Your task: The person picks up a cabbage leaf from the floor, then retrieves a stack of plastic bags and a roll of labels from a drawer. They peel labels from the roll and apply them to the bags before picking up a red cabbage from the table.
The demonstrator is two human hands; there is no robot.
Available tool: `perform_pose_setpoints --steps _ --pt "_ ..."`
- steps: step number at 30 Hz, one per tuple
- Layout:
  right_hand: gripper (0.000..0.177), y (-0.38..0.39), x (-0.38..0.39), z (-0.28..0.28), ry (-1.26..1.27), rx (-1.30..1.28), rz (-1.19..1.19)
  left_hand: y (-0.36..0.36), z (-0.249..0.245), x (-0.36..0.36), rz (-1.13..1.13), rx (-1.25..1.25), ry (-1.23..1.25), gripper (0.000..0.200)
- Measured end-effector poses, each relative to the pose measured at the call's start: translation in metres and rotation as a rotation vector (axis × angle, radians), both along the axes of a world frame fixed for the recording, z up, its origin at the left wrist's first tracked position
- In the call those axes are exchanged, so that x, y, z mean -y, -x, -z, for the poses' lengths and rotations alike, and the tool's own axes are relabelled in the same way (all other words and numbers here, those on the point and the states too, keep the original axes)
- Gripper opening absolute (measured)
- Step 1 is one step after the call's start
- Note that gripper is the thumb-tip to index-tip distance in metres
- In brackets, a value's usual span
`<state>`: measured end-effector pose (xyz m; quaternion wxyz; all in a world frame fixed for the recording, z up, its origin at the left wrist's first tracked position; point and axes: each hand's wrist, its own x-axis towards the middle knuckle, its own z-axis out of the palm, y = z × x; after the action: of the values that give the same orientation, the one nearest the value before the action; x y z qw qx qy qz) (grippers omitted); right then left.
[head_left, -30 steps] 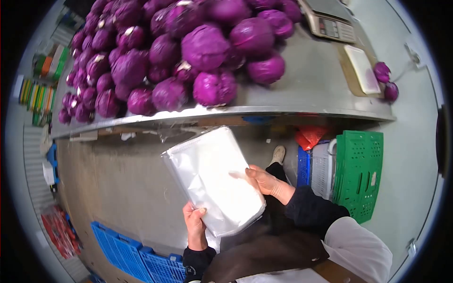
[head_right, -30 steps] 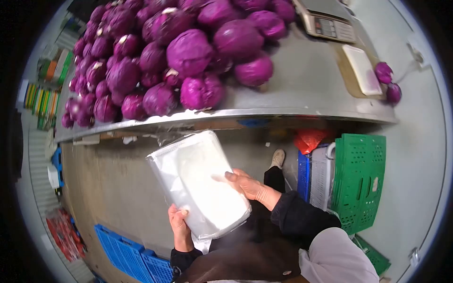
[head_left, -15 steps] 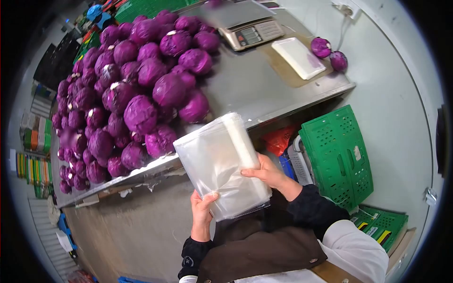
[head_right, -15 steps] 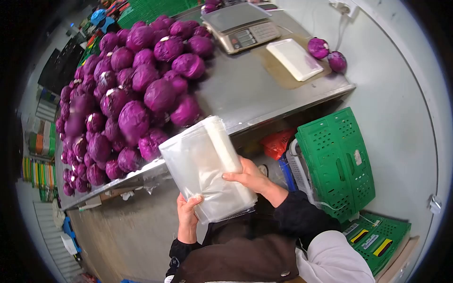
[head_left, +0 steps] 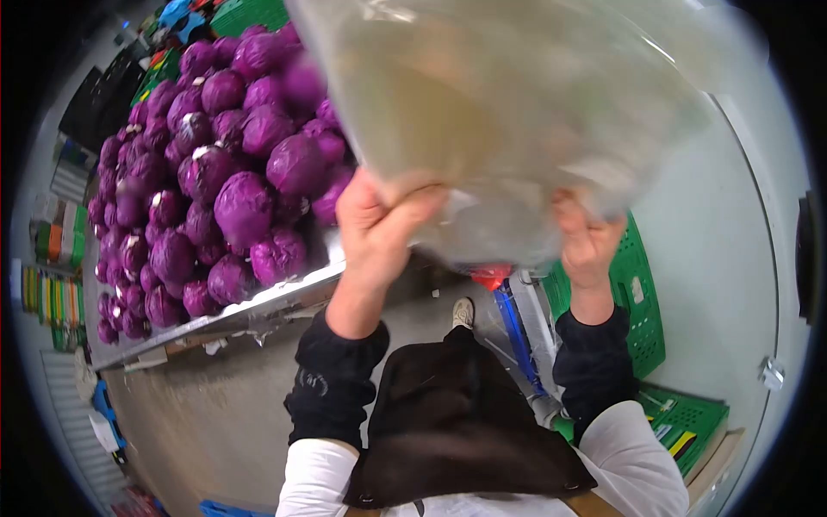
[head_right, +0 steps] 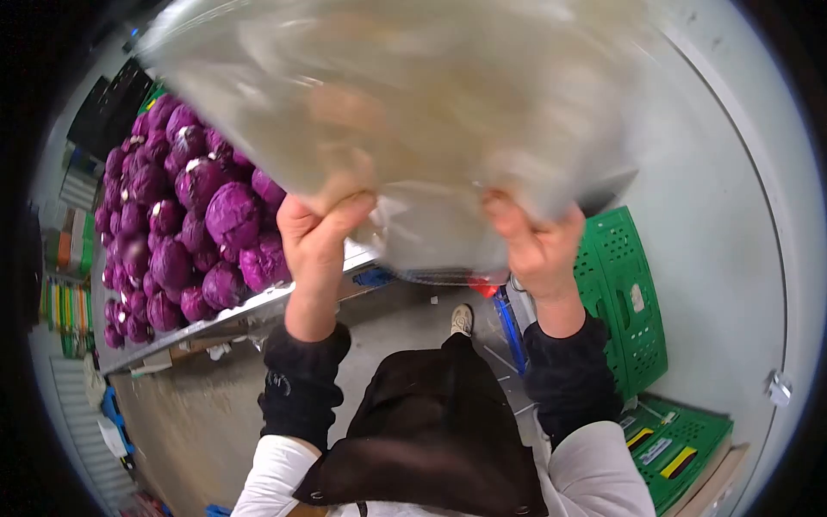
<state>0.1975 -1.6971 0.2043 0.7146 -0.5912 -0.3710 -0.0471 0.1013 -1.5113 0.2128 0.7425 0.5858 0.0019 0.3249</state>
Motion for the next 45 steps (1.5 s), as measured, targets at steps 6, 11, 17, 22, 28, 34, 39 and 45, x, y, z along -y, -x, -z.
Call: perform_pose_setpoints --steps 6,11,17,22,28,34,39,45 --pt "0.022 0.039 0.019 0.274 0.482 -0.346 0.2 0.056 0.262 0.044 -0.027 -0.88 0.089 0.026" --pt "0.023 0.001 0.021 0.094 0.528 -0.307 0.172 0.008 0.098 0.033 -0.087 -0.406 -0.041 0.015" --pt "0.055 -0.013 0.012 0.187 0.541 -0.169 0.682 -0.006 0.058 0.025 -0.364 0.178 -0.73 0.029" --pt "0.039 0.101 0.054 0.292 0.962 -1.053 0.018 0.093 0.284 0.051 0.064 -1.101 0.068 0.022" --pt "0.047 0.065 0.072 0.173 1.489 -0.841 -0.324 0.094 0.203 0.019 0.346 -1.04 0.211 0.019" --pt "0.041 0.026 0.01 0.036 0.813 0.596 0.008 0.068 0.131 -0.012 0.623 -0.996 -0.545 0.023" --pt "0.033 0.012 -0.005 0.059 1.114 0.688 -0.388 0.032 0.093 -0.02 0.799 -0.649 -1.125 0.019" --pt "0.03 0.003 0.021 0.087 1.038 -0.104 -0.368 0.033 0.04 -0.028 0.164 -0.346 -1.331 0.068"
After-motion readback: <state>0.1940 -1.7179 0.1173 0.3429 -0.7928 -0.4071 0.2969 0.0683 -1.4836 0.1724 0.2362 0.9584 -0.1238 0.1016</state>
